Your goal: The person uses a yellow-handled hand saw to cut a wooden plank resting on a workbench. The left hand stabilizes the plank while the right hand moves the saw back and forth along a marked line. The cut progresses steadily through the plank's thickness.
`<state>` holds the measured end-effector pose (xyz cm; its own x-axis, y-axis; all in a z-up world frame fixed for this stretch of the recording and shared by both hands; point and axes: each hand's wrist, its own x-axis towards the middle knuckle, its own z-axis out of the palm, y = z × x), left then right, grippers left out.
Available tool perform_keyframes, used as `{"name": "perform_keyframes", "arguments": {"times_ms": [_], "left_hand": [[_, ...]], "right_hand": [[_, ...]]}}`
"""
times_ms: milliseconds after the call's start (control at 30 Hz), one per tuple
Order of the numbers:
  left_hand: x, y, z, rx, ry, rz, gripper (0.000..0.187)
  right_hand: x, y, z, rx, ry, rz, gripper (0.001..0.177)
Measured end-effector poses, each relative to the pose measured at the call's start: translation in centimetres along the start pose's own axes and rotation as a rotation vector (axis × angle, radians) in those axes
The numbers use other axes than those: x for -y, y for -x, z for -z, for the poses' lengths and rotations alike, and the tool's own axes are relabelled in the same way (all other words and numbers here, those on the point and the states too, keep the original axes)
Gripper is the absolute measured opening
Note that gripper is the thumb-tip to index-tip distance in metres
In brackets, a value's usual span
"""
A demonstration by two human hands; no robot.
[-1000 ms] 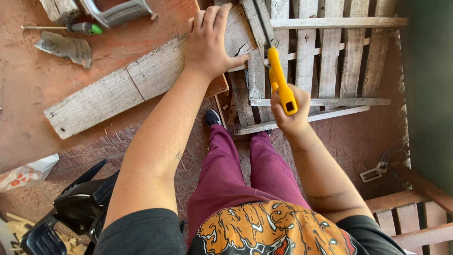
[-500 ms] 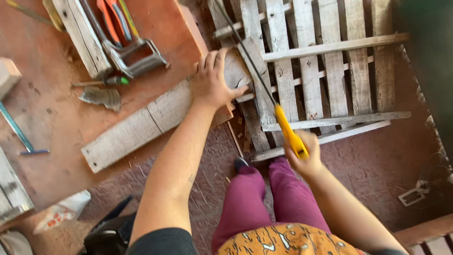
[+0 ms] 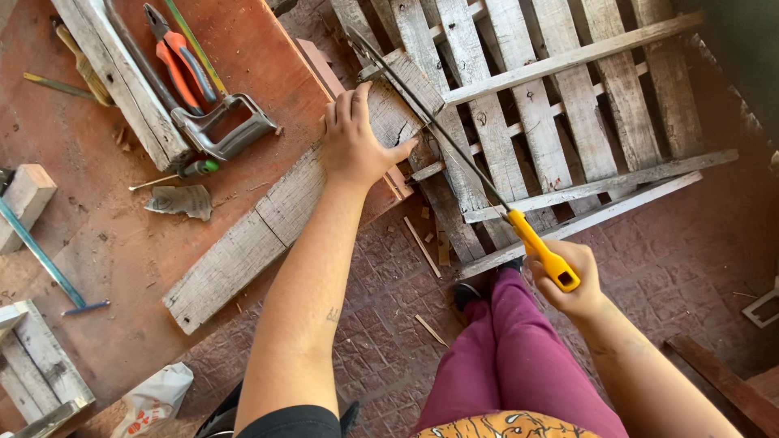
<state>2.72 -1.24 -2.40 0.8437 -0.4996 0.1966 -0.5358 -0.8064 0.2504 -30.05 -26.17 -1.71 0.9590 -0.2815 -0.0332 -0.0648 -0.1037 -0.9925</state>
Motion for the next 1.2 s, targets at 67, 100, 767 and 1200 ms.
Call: {"name": "perform_keyframes", "arguments": {"times_ms": [67, 100, 767, 1200], "left_hand": [[-0.7, -0.2, 1.2, 0.102, -0.095, 0.000, 0.126], [-0.7, -0.2, 1.1, 0.097, -0.097, 0.002, 0.126], [-1.8, -0.2, 2.4, 0.141, -0.112, 0.016, 0.122], [-2.0, -0.1, 2.8, 0.113, -0.103, 0.024, 0.129]], "right_hand": [[1.9, -0.3, 0.6, 0.074, -0.119, 0.081, 0.019], [1.4, -1.3, 0.0, 0.078, -0.119, 0.087, 0.019], [0.7, 1.4, 2.3, 0.135, 0.014, 0.147, 0.023], [3.5, -13.3, -5.4, 0.234, -0.063, 0.178, 0.022]]}}
